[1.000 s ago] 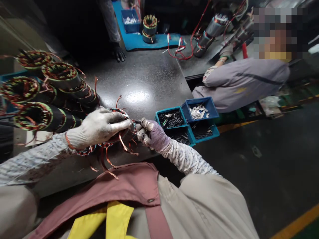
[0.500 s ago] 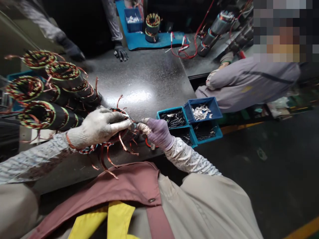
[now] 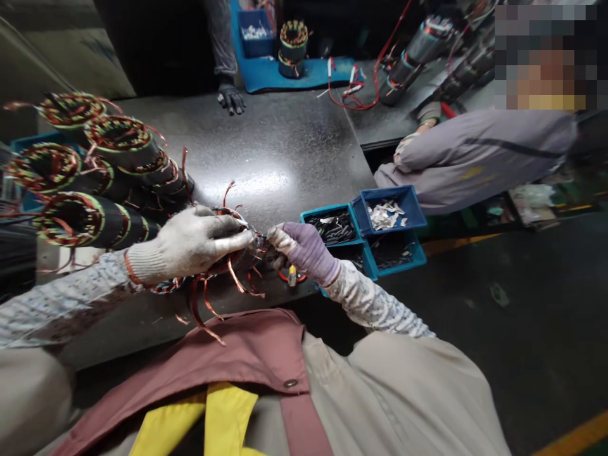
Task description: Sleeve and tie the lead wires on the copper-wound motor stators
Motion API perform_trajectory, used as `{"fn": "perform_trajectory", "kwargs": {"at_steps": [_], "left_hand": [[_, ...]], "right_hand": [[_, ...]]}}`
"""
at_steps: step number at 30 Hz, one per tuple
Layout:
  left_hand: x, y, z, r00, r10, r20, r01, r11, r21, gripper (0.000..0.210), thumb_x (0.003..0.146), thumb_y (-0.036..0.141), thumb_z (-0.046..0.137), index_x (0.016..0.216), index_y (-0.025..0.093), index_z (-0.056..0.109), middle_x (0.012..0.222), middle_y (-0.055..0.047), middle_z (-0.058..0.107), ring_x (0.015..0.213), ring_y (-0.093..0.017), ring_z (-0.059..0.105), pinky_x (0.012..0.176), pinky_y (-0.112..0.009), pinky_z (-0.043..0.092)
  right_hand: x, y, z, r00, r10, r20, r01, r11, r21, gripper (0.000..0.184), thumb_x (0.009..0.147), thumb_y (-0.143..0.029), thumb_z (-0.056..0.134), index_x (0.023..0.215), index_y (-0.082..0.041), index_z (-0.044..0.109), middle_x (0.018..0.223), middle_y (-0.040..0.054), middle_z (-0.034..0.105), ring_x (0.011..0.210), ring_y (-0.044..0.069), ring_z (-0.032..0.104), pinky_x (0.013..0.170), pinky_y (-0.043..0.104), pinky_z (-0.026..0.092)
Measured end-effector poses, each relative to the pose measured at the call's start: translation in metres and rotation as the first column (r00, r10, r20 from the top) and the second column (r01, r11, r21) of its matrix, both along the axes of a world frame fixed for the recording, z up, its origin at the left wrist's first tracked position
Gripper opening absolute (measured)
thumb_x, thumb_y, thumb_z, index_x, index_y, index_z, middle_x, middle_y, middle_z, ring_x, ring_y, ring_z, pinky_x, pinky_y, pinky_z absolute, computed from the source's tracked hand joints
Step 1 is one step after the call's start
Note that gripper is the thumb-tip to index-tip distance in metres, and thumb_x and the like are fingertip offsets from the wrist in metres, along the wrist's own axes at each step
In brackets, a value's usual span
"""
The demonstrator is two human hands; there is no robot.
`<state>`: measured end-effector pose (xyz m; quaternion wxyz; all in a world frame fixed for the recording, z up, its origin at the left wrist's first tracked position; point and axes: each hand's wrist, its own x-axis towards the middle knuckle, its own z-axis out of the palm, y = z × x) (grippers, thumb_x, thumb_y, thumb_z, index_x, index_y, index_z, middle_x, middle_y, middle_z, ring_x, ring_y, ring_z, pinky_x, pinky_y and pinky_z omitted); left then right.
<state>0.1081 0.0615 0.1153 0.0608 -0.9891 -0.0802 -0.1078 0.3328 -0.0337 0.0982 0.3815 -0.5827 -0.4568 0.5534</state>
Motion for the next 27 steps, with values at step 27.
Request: {"fn": "perform_trajectory", "kwargs": {"at_steps": [27], "left_hand": [[0.002, 0.001, 0.000, 0.998, -0.038, 0.052, 0.041, 0.998, -0.049, 0.029, 0.097, 0.026, 0.046, 0.120, 0.027, 0.064, 0.100, -0.005, 0.072, 0.073, -0.015, 0.063, 0.064, -0.030, 0.045]], "right_hand": [[-0.022, -0.012, -0.005, 0.873, -0.211, -0.441, 0.110, 0.963, -0.245, 0.048, 0.076, -0.064, 0.070, 0.075, -0.016, 0.065, 0.055, -0.0013, 0.061, 0.039, 0.008, 0.051, 0.033, 0.016, 0.038]]}}
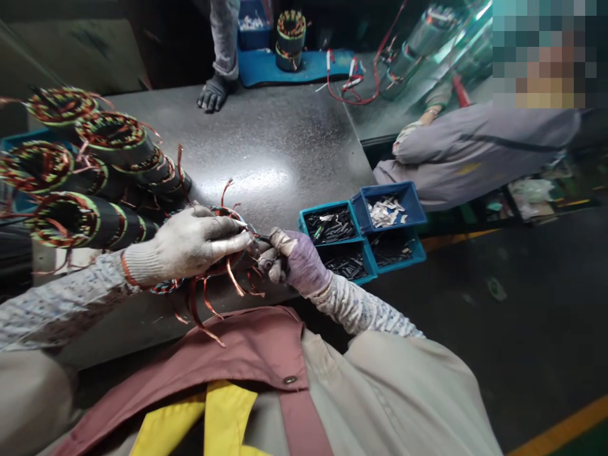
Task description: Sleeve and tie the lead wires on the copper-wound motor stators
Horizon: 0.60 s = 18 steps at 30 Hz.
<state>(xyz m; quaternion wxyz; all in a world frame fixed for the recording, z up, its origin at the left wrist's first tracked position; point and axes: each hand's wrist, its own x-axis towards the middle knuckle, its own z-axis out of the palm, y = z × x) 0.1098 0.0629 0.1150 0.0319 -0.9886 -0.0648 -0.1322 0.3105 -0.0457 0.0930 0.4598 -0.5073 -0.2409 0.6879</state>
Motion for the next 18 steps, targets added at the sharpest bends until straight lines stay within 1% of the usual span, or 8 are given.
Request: {"fn": "perform_trajectory", "kwargs": {"at_steps": [2, 4, 6, 8, 10, 13, 16, 18], "left_hand": [[0.000, 0.000, -0.002, 1.000, -0.002, 0.030, 0.002, 1.000, -0.015, 0.029, 0.097, 0.026, 0.045, 0.120, 0.028, 0.064, 0.097, -0.005, 0.071, 0.070, -0.014, 0.062, 0.063, -0.029, 0.044], [0.000, 0.001, -0.004, 0.999, -0.005, 0.049, 0.007, 1.000, -0.027, 0.030, 0.097, 0.026, 0.044, 0.120, 0.028, 0.064, 0.097, -0.005, 0.071, 0.071, -0.014, 0.062, 0.063, -0.029, 0.044], [0.000, 0.001, -0.004, 0.998, -0.004, 0.059, 0.006, 1.000, -0.030, 0.031, 0.097, 0.027, 0.043, 0.120, 0.028, 0.064, 0.097, -0.005, 0.071, 0.074, -0.015, 0.063, 0.064, -0.030, 0.044], [-0.001, 0.001, -0.003, 0.998, 0.001, 0.061, 0.001, 1.000, -0.027, 0.031, 0.097, 0.028, 0.043, 0.120, 0.028, 0.063, 0.098, -0.005, 0.072, 0.074, -0.015, 0.064, 0.063, -0.030, 0.044], [-0.001, 0.000, -0.001, 0.999, 0.011, 0.051, -0.010, 1.000, -0.026, 0.031, 0.097, 0.028, 0.044, 0.122, 0.027, 0.063, 0.098, -0.005, 0.072, 0.072, -0.015, 0.063, 0.062, -0.030, 0.043], [0.000, 0.000, 0.005, 0.999, 0.032, -0.011, -0.032, 0.998, -0.048, 0.034, 0.096, 0.025, 0.045, 0.126, 0.026, 0.061, 0.098, -0.005, 0.071, 0.072, -0.016, 0.063, 0.063, -0.031, 0.043], [0.003, -0.001, 0.010, 0.993, 0.049, -0.110, -0.059, 0.994, -0.092, 0.037, 0.095, 0.023, 0.045, 0.128, 0.030, 0.060, 0.098, -0.005, 0.069, 0.073, -0.016, 0.062, 0.066, -0.031, 0.044], [0.004, -0.001, 0.013, 0.982, 0.066, -0.179, -0.085, 0.991, -0.099, 0.040, 0.094, 0.022, 0.046, 0.130, 0.033, 0.059, 0.098, -0.004, 0.068, 0.074, -0.017, 0.062, 0.067, -0.031, 0.044]], "right_hand": [[-0.004, -0.001, 0.000, 0.998, -0.052, 0.034, 0.051, 0.998, 0.043, 0.050, 0.074, -0.065, 0.072, 0.075, -0.016, 0.064, 0.053, -0.0024, 0.061, 0.036, 0.008, 0.050, 0.031, 0.017, 0.037], [-0.006, 0.002, 0.000, 0.996, -0.076, -0.048, 0.078, 0.996, 0.033, 0.048, 0.074, -0.063, 0.074, 0.072, -0.016, 0.061, 0.050, -0.0046, 0.058, 0.034, 0.006, 0.046, 0.030, 0.016, 0.036], [-0.008, 0.006, 0.000, 0.976, -0.061, -0.208, 0.054, 0.998, -0.040, 0.045, 0.076, -0.058, 0.074, 0.069, -0.017, 0.059, 0.047, -0.0065, 0.054, 0.032, 0.004, 0.041, 0.029, 0.014, 0.034], [-0.008, 0.010, -0.001, 0.937, -0.065, -0.344, 0.025, 0.993, -0.119, 0.041, 0.080, -0.052, 0.074, 0.068, -0.017, 0.057, 0.048, -0.0069, 0.054, 0.032, 0.003, 0.039, 0.029, 0.013, 0.033], [-0.007, 0.011, -0.001, 0.909, -0.095, -0.405, 0.026, 0.984, -0.174, 0.036, 0.084, -0.046, 0.072, 0.069, -0.017, 0.057, 0.051, -0.0061, 0.056, 0.034, 0.003, 0.041, 0.030, 0.012, 0.033], [-0.006, 0.011, 0.001, 0.896, -0.141, -0.421, 0.058, 0.977, -0.205, 0.033, 0.089, -0.041, 0.068, 0.070, -0.016, 0.057, 0.053, -0.0057, 0.057, 0.036, 0.003, 0.043, 0.031, 0.011, 0.035], [-0.006, 0.011, 0.004, 0.905, -0.127, -0.406, 0.047, 0.978, -0.202, 0.035, 0.093, -0.041, 0.063, 0.069, -0.016, 0.056, 0.051, -0.0066, 0.054, 0.034, 0.002, 0.040, 0.033, 0.011, 0.037], [-0.006, 0.010, 0.004, 0.917, -0.106, -0.385, 0.035, 0.981, -0.189, 0.035, 0.094, -0.041, 0.063, 0.069, -0.017, 0.055, 0.050, -0.0072, 0.053, 0.034, 0.002, 0.039, 0.034, 0.011, 0.038]]}}
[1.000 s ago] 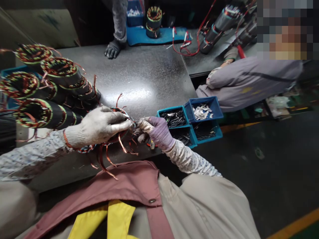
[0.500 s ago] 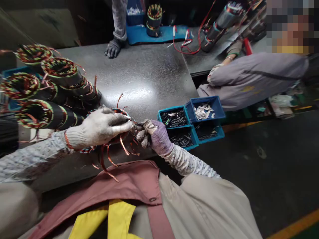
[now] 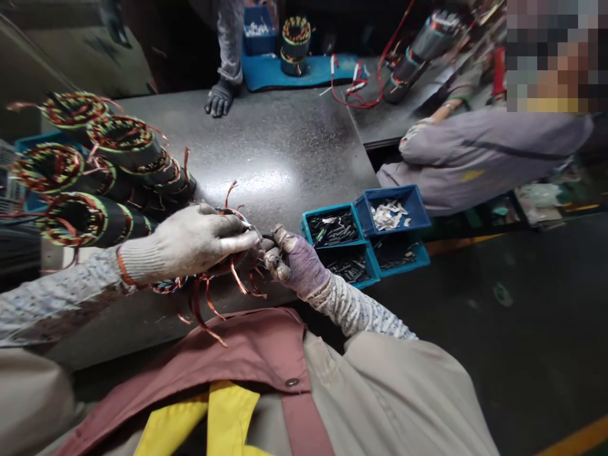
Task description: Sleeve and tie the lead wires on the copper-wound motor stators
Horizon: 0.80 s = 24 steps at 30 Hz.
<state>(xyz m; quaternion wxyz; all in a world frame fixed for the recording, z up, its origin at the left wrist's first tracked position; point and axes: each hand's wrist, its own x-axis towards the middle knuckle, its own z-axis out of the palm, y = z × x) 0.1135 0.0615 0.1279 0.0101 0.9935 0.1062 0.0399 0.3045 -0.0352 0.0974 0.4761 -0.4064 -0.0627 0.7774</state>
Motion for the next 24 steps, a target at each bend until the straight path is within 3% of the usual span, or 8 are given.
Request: {"fn": "perform_trajectory", "kwargs": {"at_steps": [3, 6, 8, 11, 14, 17, 20, 24], "left_hand": [[0.001, -0.002, 0.005, 0.996, 0.038, -0.081, -0.037, 0.999, 0.011, 0.043, 0.093, 0.020, 0.048, 0.133, 0.033, 0.056, 0.103, -0.005, 0.068, 0.075, -0.017, 0.062, 0.066, -0.031, 0.043], [0.004, -0.004, 0.012, 0.990, 0.050, -0.134, -0.049, 0.999, 0.007, 0.044, 0.092, 0.022, 0.050, 0.133, 0.033, 0.056, 0.105, -0.005, 0.067, 0.075, -0.017, 0.062, 0.064, -0.030, 0.042], [0.008, -0.005, 0.015, 0.983, 0.048, -0.177, -0.047, 0.999, 0.007, 0.046, 0.090, 0.023, 0.052, 0.135, 0.034, 0.055, 0.104, -0.005, 0.067, 0.074, -0.017, 0.062, 0.062, -0.030, 0.041], [0.010, -0.004, 0.014, 0.980, 0.063, -0.190, -0.063, 0.998, 0.010, 0.046, 0.088, 0.027, 0.055, 0.134, 0.035, 0.057, 0.100, -0.005, 0.068, 0.071, -0.018, 0.062, 0.061, -0.029, 0.041], [0.003, -0.002, 0.004, 0.997, 0.063, -0.054, -0.062, 0.998, 0.011, 0.038, 0.091, 0.032, 0.053, 0.129, 0.035, 0.061, 0.100, -0.005, 0.069, 0.074, -0.018, 0.063, 0.064, -0.030, 0.043], [-0.007, 0.000, -0.008, 0.990, 0.022, 0.143, -0.025, 1.000, 0.019, 0.033, 0.096, 0.035, 0.048, 0.124, 0.034, 0.065, 0.106, -0.005, 0.070, 0.081, -0.018, 0.066, 0.069, -0.031, 0.046], [-0.012, -0.001, -0.013, 0.980, 0.026, 0.196, -0.029, 0.999, 0.013, 0.032, 0.096, 0.035, 0.049, 0.122, 0.031, 0.066, 0.108, -0.006, 0.071, 0.082, -0.018, 0.066, 0.070, -0.031, 0.047], [-0.008, -0.001, -0.016, 0.975, 0.023, 0.220, -0.021, 1.000, -0.007, 0.030, 0.094, 0.032, 0.051, 0.120, 0.029, 0.067, 0.106, -0.006, 0.072, 0.082, -0.017, 0.067, 0.072, -0.031, 0.049]], "right_hand": [[0.001, -0.002, -0.004, 0.997, 0.011, 0.073, -0.016, 0.998, 0.060, 0.038, 0.090, -0.046, 0.066, 0.068, -0.018, 0.054, 0.049, -0.0078, 0.053, 0.033, 0.002, 0.039, 0.035, 0.012, 0.039], [0.006, -0.003, -0.009, 0.966, 0.046, 0.253, -0.094, 0.979, 0.180, 0.047, 0.082, -0.061, 0.068, 0.070, -0.017, 0.058, 0.048, -0.0057, 0.055, 0.031, 0.004, 0.040, 0.030, 0.015, 0.035], [0.012, 0.000, -0.008, 0.896, 0.054, 0.441, -0.187, 0.946, 0.264, 0.052, 0.077, -0.067, 0.068, 0.071, -0.016, 0.062, 0.049, -0.0030, 0.059, 0.033, 0.007, 0.047, 0.030, 0.017, 0.034], [0.024, 0.008, -0.002, 0.709, 0.003, 0.705, -0.357, 0.864, 0.355, 0.049, 0.075, -0.064, 0.072, 0.069, -0.016, 0.065, 0.054, -0.0005, 0.064, 0.042, 0.010, 0.057, 0.037, 0.018, 0.041], [0.034, 0.010, 0.003, 0.563, -0.055, 0.825, -0.469, 0.800, 0.374, 0.047, 0.077, -0.062, 0.071, 0.074, -0.016, 0.068, 0.060, 0.0011, 0.067, 0.047, 0.011, 0.060, 0.044, 0.020, 0.047], [0.039, 0.004, 0.003, 0.564, -0.058, 0.823, -0.444, 0.819, 0.362, 0.055, 0.078, -0.067, 0.068, 0.095, -0.014, 0.071, 0.068, 0.0033, 0.071, 0.050, 0.013, 0.063, 0.046, 0.023, 0.050], [0.036, 0.000, 0.002, 0.543, -0.036, 0.839, -0.460, 0.823, 0.333, 0.054, 0.083, -0.063, 0.064, 0.106, -0.015, 0.071, 0.073, 0.0043, 0.074, 0.050, 0.016, 0.065, 0.046, 0.025, 0.052], [0.027, 0.003, -0.001, 0.287, -0.245, 0.926, -0.583, 0.722, 0.372, 0.032, 0.089, -0.048, 0.062, 0.099, -0.021, 0.075, 0.084, 0.0050, 0.076, 0.074, 0.020, 0.073, 0.068, 0.030, 0.058]]}}
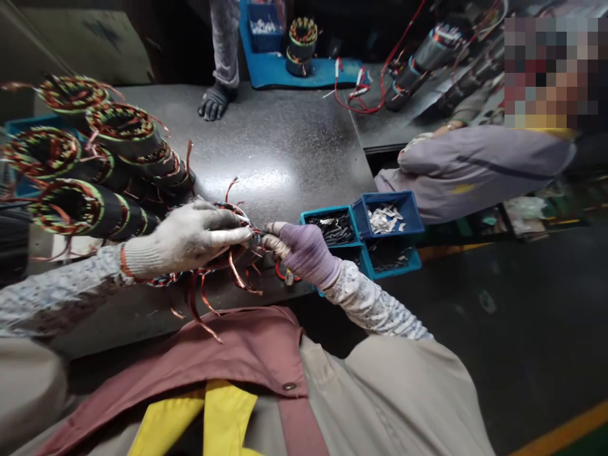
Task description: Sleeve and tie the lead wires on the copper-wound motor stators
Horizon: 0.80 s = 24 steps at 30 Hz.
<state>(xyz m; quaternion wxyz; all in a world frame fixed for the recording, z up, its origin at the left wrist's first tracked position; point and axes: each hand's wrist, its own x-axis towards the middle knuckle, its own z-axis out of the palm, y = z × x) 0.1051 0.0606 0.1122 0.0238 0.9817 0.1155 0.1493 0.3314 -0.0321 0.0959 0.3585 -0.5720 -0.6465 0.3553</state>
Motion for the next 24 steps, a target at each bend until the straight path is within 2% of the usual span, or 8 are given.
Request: {"fn": "perform_trajectory", "kwargs": {"at_steps": [2, 4, 8, 11, 15, 19, 22, 24], "left_hand": [[0.000, 0.000, -0.003, 0.997, -0.027, 0.071, 0.027, 1.000, 0.006, 0.030, 0.095, 0.032, 0.051, 0.119, 0.028, 0.068, 0.106, -0.006, 0.073, 0.084, -0.017, 0.068, 0.075, -0.031, 0.050], [-0.003, -0.002, -0.008, 0.987, -0.038, 0.154, 0.035, 0.999, 0.017, 0.029, 0.095, 0.032, 0.050, 0.118, 0.028, 0.068, 0.107, -0.006, 0.074, 0.088, -0.017, 0.069, 0.077, -0.031, 0.051], [-0.012, -0.009, -0.015, 0.960, 0.105, 0.261, -0.082, 0.992, -0.095, 0.031, 0.096, 0.028, 0.047, 0.115, 0.027, 0.071, 0.110, -0.007, 0.075, 0.093, -0.018, 0.070, 0.079, -0.033, 0.052], [-0.014, -0.012, -0.017, 0.958, 0.187, 0.217, -0.147, 0.971, -0.187, 0.031, 0.095, 0.032, 0.048, 0.114, 0.028, 0.072, 0.110, -0.007, 0.075, 0.095, -0.020, 0.071, 0.081, -0.036, 0.052], [-0.009, -0.009, -0.018, 0.971, 0.161, 0.178, -0.119, 0.967, -0.224, 0.030, 0.095, 0.036, 0.050, 0.110, 0.027, 0.074, 0.111, -0.008, 0.075, 0.100, -0.021, 0.071, 0.086, -0.036, 0.051], [-0.007, -0.009, -0.019, 0.969, 0.144, 0.200, -0.098, 0.970, -0.223, 0.030, 0.096, 0.033, 0.050, 0.113, 0.026, 0.073, 0.112, -0.008, 0.075, 0.100, -0.021, 0.071, 0.087, -0.037, 0.051], [-0.012, -0.014, -0.015, 0.950, 0.192, 0.247, -0.127, 0.958, -0.256, 0.030, 0.094, 0.030, 0.050, 0.114, 0.024, 0.072, 0.113, -0.010, 0.075, 0.100, -0.022, 0.070, 0.086, -0.038, 0.052], [-0.016, -0.020, -0.012, 0.935, 0.183, 0.303, -0.106, 0.962, -0.253, 0.031, 0.093, 0.026, 0.050, 0.116, 0.023, 0.071, 0.115, -0.011, 0.074, 0.102, -0.022, 0.069, 0.086, -0.039, 0.054]], "right_hand": [[0.000, 0.000, -0.002, 0.996, 0.023, 0.091, -0.029, 0.997, 0.065, 0.028, 0.088, -0.047, 0.062, 0.097, -0.023, 0.075, 0.088, 0.0047, 0.077, 0.084, 0.022, 0.073, 0.077, 0.031, 0.058], [0.003, -0.003, -0.002, 0.999, 0.002, 0.043, -0.004, 0.999, 0.052, 0.035, 0.084, -0.054, 0.065, 0.098, -0.023, 0.074, 0.094, 0.0059, 0.077, 0.088, 0.022, 0.073, 0.078, 0.031, 0.058], [0.008, -0.010, 0.012, 0.959, -0.112, -0.261, 0.041, 0.964, -0.262, 0.060, 0.080, -0.073, 0.060, 0.101, -0.017, 0.070, 0.086, 0.0106, 0.075, 0.063, 0.020, 0.070, 0.050, 0.029, 0.055], [-0.003, -0.004, 0.023, 0.954, -0.100, -0.284, -0.029, 0.908, -0.418, 0.051, 0.084, -0.067, 0.059, 0.083, -0.016, 0.067, 0.066, 0.0059, 0.069, 0.045, 0.015, 0.061, 0.038, 0.025, 0.045], [-0.021, 0.011, 0.025, 0.991, -0.077, -0.108, 0.051, 0.973, -0.223, 0.038, 0.083, -0.052, 0.068, 0.068, -0.017, 0.064, 0.061, 0.0023, 0.065, 0.053, 0.013, 0.062, 0.049, 0.022, 0.048], [-0.018, 0.013, 0.021, 0.969, -0.094, -0.227, 0.015, 0.946, -0.325, 0.043, 0.085, -0.058, 0.061, 0.077, -0.016, 0.066, 0.065, 0.0036, 0.068, 0.048, 0.013, 0.060, 0.041, 0.021, 0.044], [-0.011, -0.002, 0.013, 0.894, -0.316, -0.317, 0.236, 0.935, -0.265, 0.049, 0.085, -0.065, 0.058, 0.088, -0.017, 0.067, 0.067, 0.0028, 0.068, 0.045, 0.011, 0.058, 0.039, 0.020, 0.042], [-0.012, -0.017, 0.003, 0.830, -0.451, -0.328, 0.412, 0.892, -0.185, 0.049, 0.083, -0.067, 0.059, 0.088, -0.019, 0.067, 0.068, 0.0022, 0.069, 0.047, 0.010, 0.058, 0.041, 0.020, 0.043]]}}
